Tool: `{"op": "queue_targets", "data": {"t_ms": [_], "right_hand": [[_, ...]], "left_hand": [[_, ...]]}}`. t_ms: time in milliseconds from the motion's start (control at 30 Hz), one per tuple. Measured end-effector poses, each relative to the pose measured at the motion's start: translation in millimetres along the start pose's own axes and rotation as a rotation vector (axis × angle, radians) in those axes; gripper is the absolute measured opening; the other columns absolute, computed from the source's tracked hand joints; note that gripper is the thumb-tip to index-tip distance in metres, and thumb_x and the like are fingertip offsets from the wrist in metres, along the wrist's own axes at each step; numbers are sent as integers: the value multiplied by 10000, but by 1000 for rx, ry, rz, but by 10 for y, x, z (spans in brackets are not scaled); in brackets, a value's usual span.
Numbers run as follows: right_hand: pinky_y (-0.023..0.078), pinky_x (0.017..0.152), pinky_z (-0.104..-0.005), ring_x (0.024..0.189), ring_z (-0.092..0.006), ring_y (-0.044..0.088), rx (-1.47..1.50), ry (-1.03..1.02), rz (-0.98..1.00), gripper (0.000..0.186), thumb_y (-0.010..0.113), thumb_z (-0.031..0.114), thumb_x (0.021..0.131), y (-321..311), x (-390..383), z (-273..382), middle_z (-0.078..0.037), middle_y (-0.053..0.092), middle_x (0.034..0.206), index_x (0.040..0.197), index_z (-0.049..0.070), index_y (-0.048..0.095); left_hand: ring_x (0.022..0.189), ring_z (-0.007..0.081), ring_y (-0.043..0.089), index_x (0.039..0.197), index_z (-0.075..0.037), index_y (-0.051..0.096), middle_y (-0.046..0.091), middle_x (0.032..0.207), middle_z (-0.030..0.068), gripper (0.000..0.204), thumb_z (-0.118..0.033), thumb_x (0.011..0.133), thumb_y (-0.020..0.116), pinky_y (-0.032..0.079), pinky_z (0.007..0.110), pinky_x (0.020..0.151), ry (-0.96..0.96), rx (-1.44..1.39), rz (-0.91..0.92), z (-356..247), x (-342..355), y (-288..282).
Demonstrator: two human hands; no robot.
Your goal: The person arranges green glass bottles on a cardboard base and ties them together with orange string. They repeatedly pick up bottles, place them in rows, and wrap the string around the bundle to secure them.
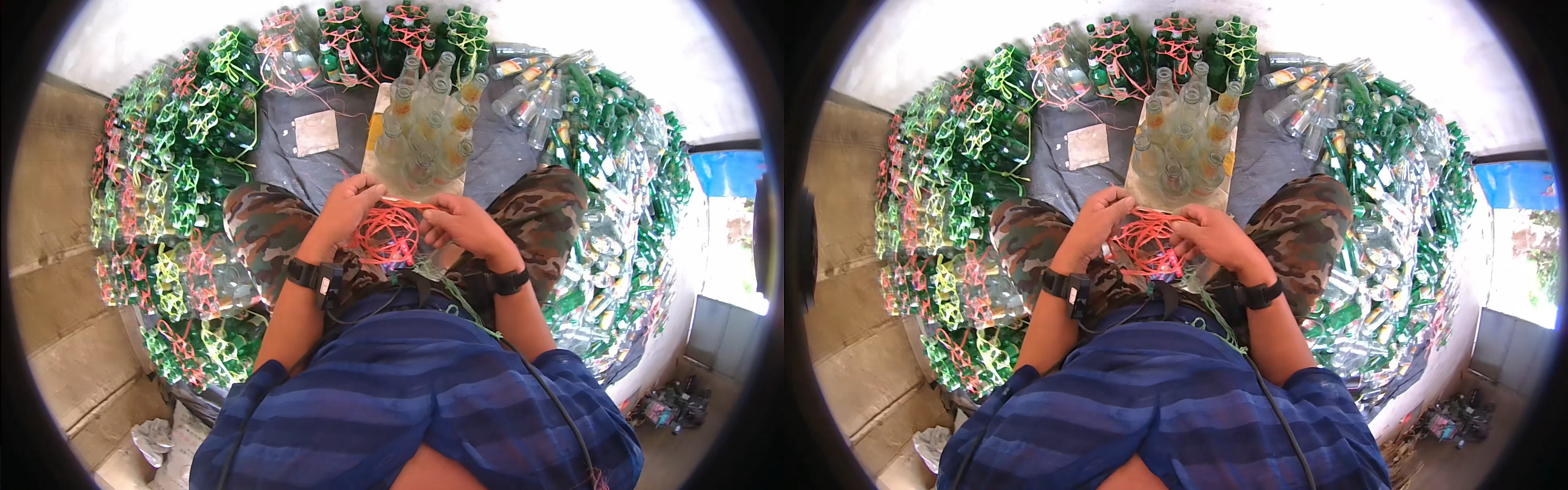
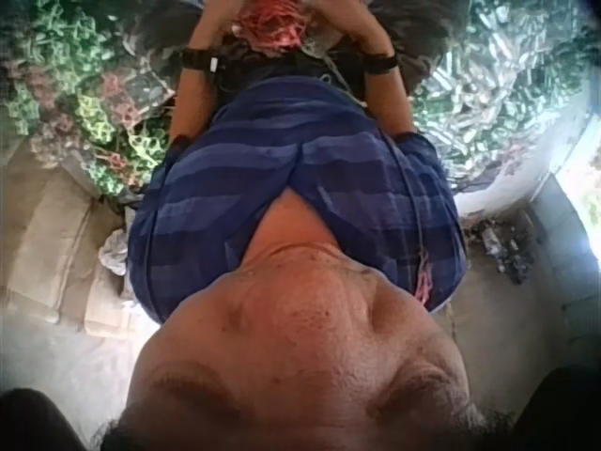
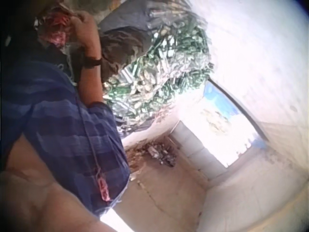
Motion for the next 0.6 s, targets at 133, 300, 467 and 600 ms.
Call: {"op": "queue_targets", "data": {"t_ms": [133, 300, 467, 600], "right_hand": [[565, 637, -248, 716, -106, 700, -70, -31, 1, 203, 587, 148, 1037, -31, 41, 86, -42, 717, 886, 1127, -20, 657], [541, 569, -248, 646, -99, 685, -83, -14, -76, 193, 601, 175, 1049, -86, -52, 232, -36, 707, 823, 1081, -6, 656], [503, 540, -233, 598, -75, 635, -193, 13, -105, 178, 629, 211, 1050, -98, -194, 87, -14, 675, 770, 1042, 34, 652], [467, 516, -238, 576, -79, 604, -89, -110, -191, 206, 649, 223, 1034, -161, -259, 111, 3, 646, 763, 1097, 28, 648]], "left_hand": [[512, 17, 312, 966, -69, 648, 401, 654, -109, 199, -242, 1063, 622, 218, 226, 463, -44, -230, 15, 22, 57, -160], [499, 9, 309, 970, -82, 668, 413, 632, -118, 187, -256, 1039, 666, 214, 218, 460, -24, -173, 27, -50, -27, -147], [722, 48, 554, 1020, -30, 721, 645, 838, -23, 214, -232, 967, 766, 439, 224, 642, -1, -56, 54, -98, -257, -41], [686, 29, 531, 1071, -26, 745, 659, 834, -38, 254, -241, 944, 788, 396, 215, 592, 32, 65, 148, -115, -267, -8]]}}
Point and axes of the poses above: each hand's wrist, its own x-axis towards the middle knuckle, its own y-axis out of the palm, z = x × y, the point moved 3 cm from there along x, towards the middle knuckle
